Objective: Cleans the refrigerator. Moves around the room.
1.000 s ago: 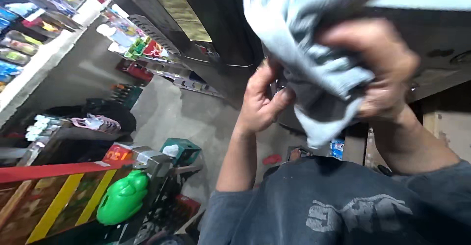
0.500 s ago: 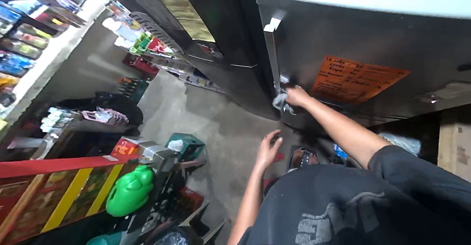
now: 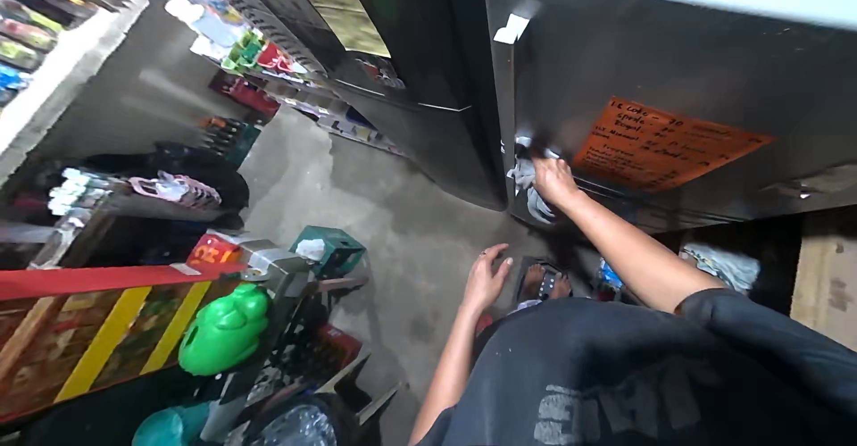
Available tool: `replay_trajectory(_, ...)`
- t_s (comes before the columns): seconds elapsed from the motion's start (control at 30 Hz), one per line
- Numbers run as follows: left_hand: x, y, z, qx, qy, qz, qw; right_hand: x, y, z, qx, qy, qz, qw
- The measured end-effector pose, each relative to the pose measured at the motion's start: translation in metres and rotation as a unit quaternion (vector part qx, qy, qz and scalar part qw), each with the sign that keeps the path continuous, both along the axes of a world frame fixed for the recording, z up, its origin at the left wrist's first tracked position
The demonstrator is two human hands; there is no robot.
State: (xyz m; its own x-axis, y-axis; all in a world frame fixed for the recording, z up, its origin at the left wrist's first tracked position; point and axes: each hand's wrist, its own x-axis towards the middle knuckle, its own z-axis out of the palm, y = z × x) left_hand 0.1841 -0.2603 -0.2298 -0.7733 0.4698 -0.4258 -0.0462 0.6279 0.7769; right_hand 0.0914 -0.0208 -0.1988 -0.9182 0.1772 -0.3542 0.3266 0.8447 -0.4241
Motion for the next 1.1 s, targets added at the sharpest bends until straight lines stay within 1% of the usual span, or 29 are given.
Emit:
replay_trajectory(0.07, 0.002, -0.002, -0.005, 0.018, 0.000, 0.035, 0.999, 0.011, 0.009, -0.017, -0.033, -0.007, -0.019, 0.999)
replay_trajectory(0.1, 0.002, 0.001, -0.009, 0.041, -0.001, 0.061, 0.997, 0.019, 0.015, -0.026, -0.064, -0.021, -0.029, 0.997)
replay_trajectory(0.17, 0.000, 0.017, -0.018, 0.107, -0.005, 0.106, 0.989, 0.039, 0.020, -0.034, -0.162, -0.051, -0.058, 0.984)
replay_trajectory(0.2, -0.001, 0.028, -0.024, 0.137, 0.000, 0.112, 0.984, 0.051, 0.017, -0.033, -0.231, -0.059, -0.073, 0.968)
replay_trajectory(0.23, -0.003, 0.040, -0.030, 0.162, 0.014, 0.112, 0.980, 0.062, 0.011, -0.031, -0.322, -0.062, -0.085, 0.941)
replay_trajectory(0.27, -0.007, 0.053, -0.033, 0.179, 0.026, 0.116, 0.977, 0.071, 0.003, -0.026, -0.421, -0.069, -0.085, 0.901)
replay_trajectory(0.3, -0.011, 0.067, -0.033, 0.194, 0.037, 0.138, 0.971, 0.080, -0.003, -0.017, -0.497, -0.077, -0.066, 0.862)
replay_trajectory(0.33, -0.014, 0.079, -0.031, 0.210, 0.060, 0.176, 0.960, 0.087, -0.003, -0.009, -0.525, -0.071, -0.034, 0.848)
replay_trajectory(0.37, -0.019, 0.090, -0.028, 0.230, 0.086, 0.215, 0.945, 0.091, 0.002, 0.002, -0.512, -0.056, -0.002, 0.857)
replay_trajectory(0.4, -0.023, 0.099, -0.024, 0.252, 0.111, 0.251, 0.928, 0.095, 0.011, 0.012, -0.482, -0.038, 0.017, 0.875)
replay_trajectory(0.47, -0.033, 0.116, -0.010, 0.284, 0.190, 0.303, 0.890, 0.106, 0.031, 0.022, -0.419, 0.006, 0.001, 0.908)
replay_trajectory(0.5, -0.042, 0.125, -0.004, 0.297, 0.239, 0.305, 0.873, 0.111, 0.040, 0.020, -0.400, 0.023, -0.027, 0.916)
replay_trajectory(0.53, -0.053, 0.135, -0.002, 0.304, 0.292, 0.284, 0.862, 0.117, 0.048, 0.015, -0.384, 0.036, -0.056, 0.921)
replay_trajectory(0.6, -0.081, 0.163, -0.017, 0.273, 0.410, 0.212, 0.844, 0.129, 0.058, -0.003, -0.367, 0.018, -0.108, 0.924)
replay_trajectory(0.63, -0.090, 0.178, -0.034, 0.236, 0.456, 0.182, 0.838, 0.136, 0.061, -0.013, -0.365, -0.001, -0.126, 0.922)
replay_trajectory(0.67, -0.090, 0.190, -0.056, 0.184, 0.475, 0.160, 0.846, 0.145, 0.062, -0.022, -0.366, -0.022, -0.138, 0.920)
replay_trajectory(0.7, -0.086, 0.200, -0.075, 0.142, 0.456, 0.152, 0.865, 0.155, 0.062, -0.029, -0.368, -0.039, -0.147, 0.917)
replay_trajectory(0.73, -0.078, 0.206, -0.089, 0.113, 0.394, 0.154, 0.899, 0.165, 0.062, -0.034, -0.370, -0.051, -0.155, 0.915)
replay_trajectory(0.77, -0.070, 0.214, -0.096, 0.098, 0.323, 0.179, 0.924, 0.175, 0.064, -0.041, -0.371, -0.060, -0.166, 0.912)
replay_trajectory(0.8, -0.063, 0.224, -0.096, 0.095, 0.244, 0.220, 0.940, 0.185, 0.068, -0.047, -0.375, -0.068, -0.181, 0.907)
replay_trajectory(0.83, -0.057, 0.232, -0.090, 0.094, 0.163, 0.266, 0.946, 0.196, 0.071, -0.054, -0.381, -0.081, -0.203, 0.898)
replay_trajectory(0.87, -0.050, 0.240, -0.083, 0.100, 0.102, 0.308, 0.941, 0.208, 0.074, -0.061, -0.390, -0.096, -0.232, 0.886)
replay_trajectory(0.93, -0.034, 0.257, -0.067, 0.140, 0.026, 0.349, 0.926, 0.228, 0.080, -0.077, -0.403, -0.114, -0.305, 0.855)
replay_trajectory(1.0, -0.008, 0.279, -0.057, 0.183, -0.014, 0.335, 0.924, 0.241, 0.086, -0.089, -0.411, -0.106, -0.387, 0.819)
replay_trajectory(1.1, 0.038, 0.315, -0.054, 0.201, -0.070, 0.267, 0.940, 0.259, 0.093, -0.095, -0.405, -0.044, -0.510, 0.758)
